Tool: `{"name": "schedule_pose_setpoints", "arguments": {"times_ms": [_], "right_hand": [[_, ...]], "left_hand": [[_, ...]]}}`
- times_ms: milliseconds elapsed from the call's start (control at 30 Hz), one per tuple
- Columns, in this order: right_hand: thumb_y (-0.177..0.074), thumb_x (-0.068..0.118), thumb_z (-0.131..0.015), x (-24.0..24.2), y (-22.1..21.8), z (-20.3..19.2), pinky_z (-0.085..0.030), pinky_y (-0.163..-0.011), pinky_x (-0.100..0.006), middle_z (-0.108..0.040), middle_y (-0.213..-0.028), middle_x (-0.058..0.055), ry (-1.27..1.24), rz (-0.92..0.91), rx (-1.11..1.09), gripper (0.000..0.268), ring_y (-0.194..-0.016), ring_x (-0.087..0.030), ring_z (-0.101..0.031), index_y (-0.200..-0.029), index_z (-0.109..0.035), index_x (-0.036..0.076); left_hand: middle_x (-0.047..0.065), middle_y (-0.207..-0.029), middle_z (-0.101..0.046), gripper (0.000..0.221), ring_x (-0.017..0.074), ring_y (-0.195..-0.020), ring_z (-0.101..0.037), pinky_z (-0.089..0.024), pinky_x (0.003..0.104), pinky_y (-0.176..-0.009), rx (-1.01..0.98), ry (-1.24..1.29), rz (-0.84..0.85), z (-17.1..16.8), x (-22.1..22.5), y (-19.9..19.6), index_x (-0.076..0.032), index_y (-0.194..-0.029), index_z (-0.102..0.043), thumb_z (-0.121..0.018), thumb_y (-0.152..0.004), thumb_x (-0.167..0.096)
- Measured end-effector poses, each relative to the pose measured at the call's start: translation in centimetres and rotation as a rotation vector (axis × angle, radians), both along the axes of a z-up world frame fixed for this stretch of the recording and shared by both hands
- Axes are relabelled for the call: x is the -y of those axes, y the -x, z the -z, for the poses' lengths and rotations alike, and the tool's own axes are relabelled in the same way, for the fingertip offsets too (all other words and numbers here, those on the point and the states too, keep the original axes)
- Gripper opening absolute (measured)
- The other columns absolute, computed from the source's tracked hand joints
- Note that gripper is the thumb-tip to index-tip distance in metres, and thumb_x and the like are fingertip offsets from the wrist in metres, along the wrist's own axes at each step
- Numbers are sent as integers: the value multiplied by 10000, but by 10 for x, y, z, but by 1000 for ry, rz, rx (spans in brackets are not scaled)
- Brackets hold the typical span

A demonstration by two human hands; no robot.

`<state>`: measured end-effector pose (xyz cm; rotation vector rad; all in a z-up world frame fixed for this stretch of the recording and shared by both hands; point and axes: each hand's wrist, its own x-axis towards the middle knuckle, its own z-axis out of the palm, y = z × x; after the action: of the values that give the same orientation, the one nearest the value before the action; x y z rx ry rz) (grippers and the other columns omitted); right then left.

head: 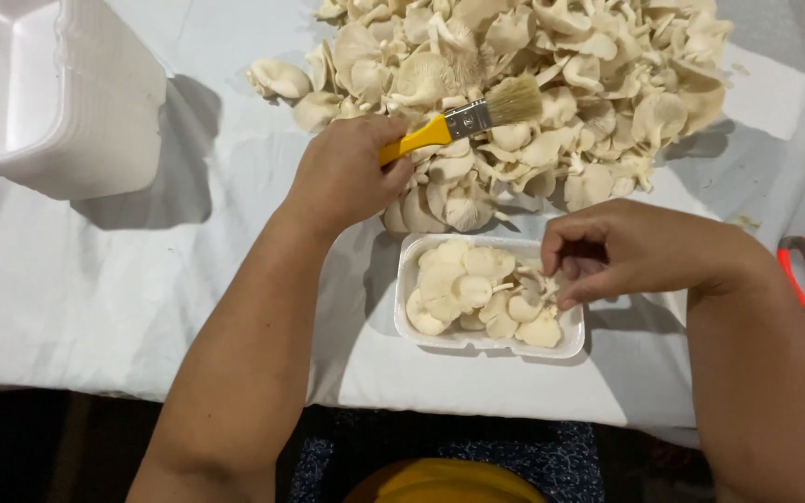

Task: Cleaning oyster mushrooms with a small brush and placing them into a foam tray for packaging.

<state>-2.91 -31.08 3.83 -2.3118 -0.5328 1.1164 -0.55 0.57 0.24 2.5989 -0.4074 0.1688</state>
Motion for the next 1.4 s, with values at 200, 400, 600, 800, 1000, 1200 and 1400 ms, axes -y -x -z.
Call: {"name": "schedule_pose_setpoints", "arguments": {"times_ms": [200, 400, 600, 800, 1000, 1200, 1400], "right_hand": [[-941, 177, -730, 5, -9, 0, -589, -861, -325, -783, -946, -33, -120, 406, 411, 81, -873, -159, -737, -1015, -736, 145], [-1040, 117, -757, 28, -40, 51, -510, -796, -301, -693, -1025, -21, -272, 585, 841, 113, -872, -136, -597, -1129, -689, 124], [-1067, 31, -736, 38, -47, 57, -550, -857, -332, -708, -1112, -80, -293, 593, 1030, 146, -949, -185, -620, -1207, -717, 69], [-1066, 44, -604, 24, -52, 69, -513, -923, -443, -689, -1267, -177, -236, 303, 1108, 302, -1088, -319, -630, -1358, -681, 33], [-1054, -20, -450, 16, -64, 75, -421, -1010, -557, -625, -1369, -238, -157, 304, 1078, 473, -1238, -406, -528, -1494, -594, 78], [-1001, -46, -564, 31, -88, 107, -430, -1081, -504, -672, -1232, -197, -311, 167, 1284, 470, -1196, -415, -601, -1453, -647, 55], [-1020, -68, -691, 27, -61, 86, -563, -849, -305, -672, -1244, -128, -671, 555, 1060, 366, -1070, -199, -667, -1375, -681, 21]], "left_hand": [[3, -758, -642, 78, 237, -641, -569, -443, 397, -549, 75, 38, 14, 8, 0, -3, -175, -947, -692, -658, -910, -234], [30, -691, -603, 142, 255, -580, -527, -401, 413, -517, 206, 31, 29, 19, -4, -8, -133, -777, -570, -668, -860, -194], [8, -761, -629, 88, 258, -661, -576, -429, 423, -547, 73, 15, -41, 9, -3, -6, -170, -856, -611, -643, -907, -234], [-5, -806, -664, 154, 259, -705, -597, -445, 429, -549, -9, 24, -63, 6, -3, -7, -199, -1005, -700, -593, -902, -241], [3, -1061, -737, 430, 280, -931, -662, -512, 443, -732, 6, 18, -61, 7, 3, -2, -292, -1348, -671, -627, -920, -290], [70, -894, -728, 190, 366, -914, -724, -572, 484, -806, 34, 34, -59, 3, 8, 4, -168, -1005, -750, -657, -869, -261], [121, -912, -736, 206, 413, -944, -713, -568, 522, -817, 10, 135, -33, 14, 12, 0, -137, -1006, -749, -657, -871, -261]]}}
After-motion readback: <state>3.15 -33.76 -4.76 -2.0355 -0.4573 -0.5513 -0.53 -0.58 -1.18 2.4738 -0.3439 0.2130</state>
